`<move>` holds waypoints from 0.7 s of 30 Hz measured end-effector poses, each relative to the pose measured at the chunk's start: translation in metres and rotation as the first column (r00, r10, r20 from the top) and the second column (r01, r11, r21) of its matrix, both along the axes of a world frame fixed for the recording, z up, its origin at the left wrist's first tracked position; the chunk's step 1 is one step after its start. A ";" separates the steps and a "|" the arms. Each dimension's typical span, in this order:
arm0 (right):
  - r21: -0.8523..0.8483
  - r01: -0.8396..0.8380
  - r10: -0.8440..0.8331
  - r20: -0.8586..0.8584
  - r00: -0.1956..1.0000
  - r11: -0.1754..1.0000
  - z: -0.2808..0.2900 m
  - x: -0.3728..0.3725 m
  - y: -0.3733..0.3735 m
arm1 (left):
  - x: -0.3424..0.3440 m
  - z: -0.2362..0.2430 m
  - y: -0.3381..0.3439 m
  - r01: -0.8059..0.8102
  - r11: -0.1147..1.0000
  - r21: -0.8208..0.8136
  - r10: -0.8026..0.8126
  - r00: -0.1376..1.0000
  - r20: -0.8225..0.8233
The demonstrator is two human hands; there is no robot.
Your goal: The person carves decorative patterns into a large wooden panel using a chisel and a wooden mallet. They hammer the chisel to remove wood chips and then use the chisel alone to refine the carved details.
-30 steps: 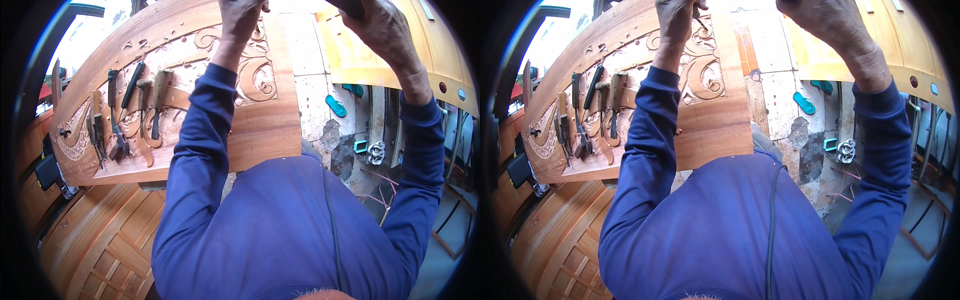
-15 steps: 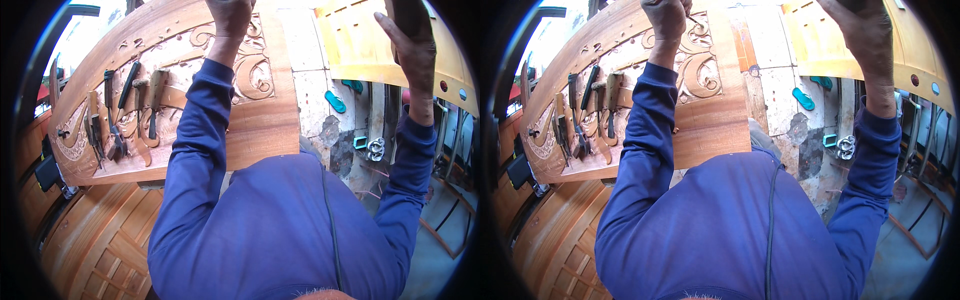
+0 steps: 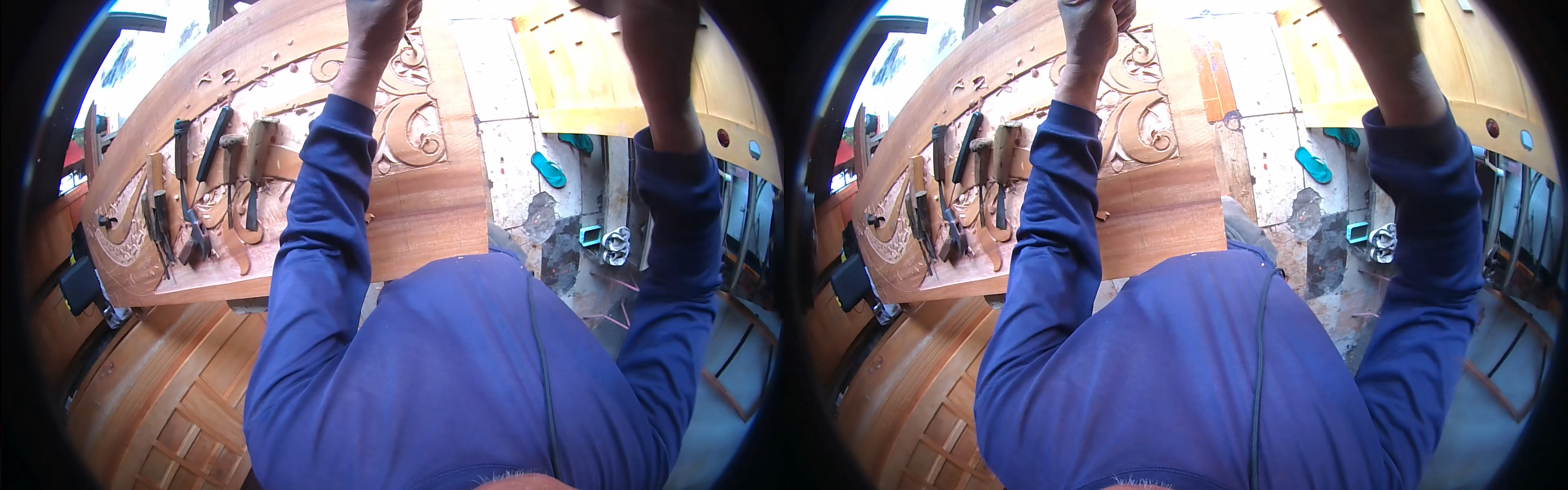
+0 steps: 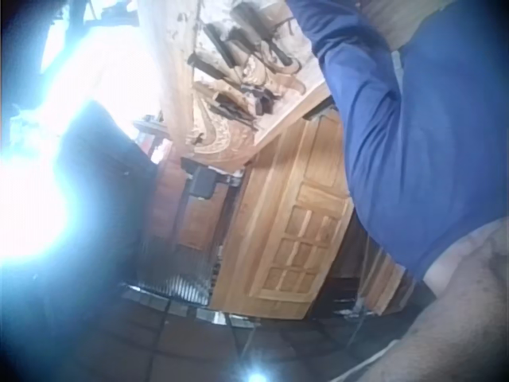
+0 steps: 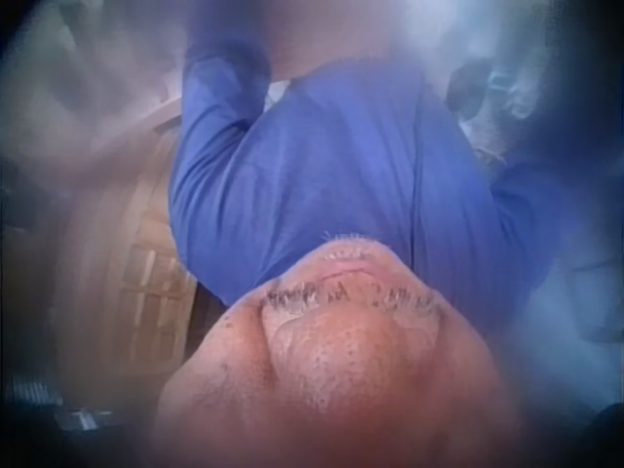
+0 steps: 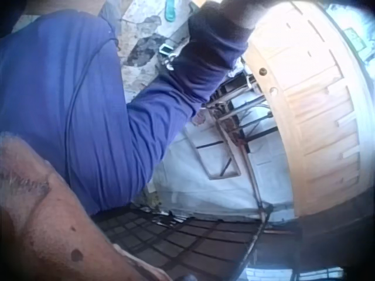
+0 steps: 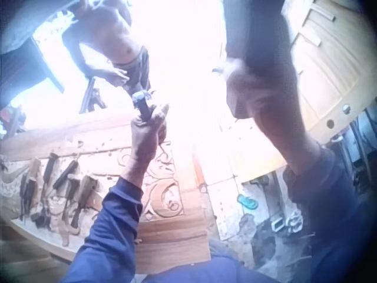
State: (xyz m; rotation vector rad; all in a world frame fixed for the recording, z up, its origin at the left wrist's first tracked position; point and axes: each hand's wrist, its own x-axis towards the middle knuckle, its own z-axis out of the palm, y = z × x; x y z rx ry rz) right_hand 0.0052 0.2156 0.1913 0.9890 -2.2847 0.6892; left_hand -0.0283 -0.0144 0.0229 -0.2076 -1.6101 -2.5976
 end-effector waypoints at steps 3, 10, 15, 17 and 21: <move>0.235 -0.016 0.012 0.018 1.000 0.972 -0.007 -0.006 -0.020 | 0.005 0.002 -0.011 -0.034 0.997 -0.072 0.036 0.999 0.030; 0.267 -0.014 0.022 -0.028 0.999 0.964 -0.020 0.001 0.000 | 0.011 -0.001 0.025 -0.337 0.942 0.000 0.332 0.928 -0.172; -0.019 0.043 -0.041 0.118 0.992 0.999 -0.032 0.016 0.002 | -0.043 0.000 0.002 -0.381 0.924 -0.033 0.382 0.924 0.026; -0.207 0.044 0.014 0.273 0.962 0.977 -0.032 0.019 0.021 | -0.043 0.000 -0.005 -0.381 0.924 -0.016 0.381 0.922 0.071; -0.285 0.107 -0.002 0.346 0.938 0.953 -0.036 0.027 0.052 | 0.001 -0.004 0.011 -0.405 0.910 0.085 0.409 0.911 -0.044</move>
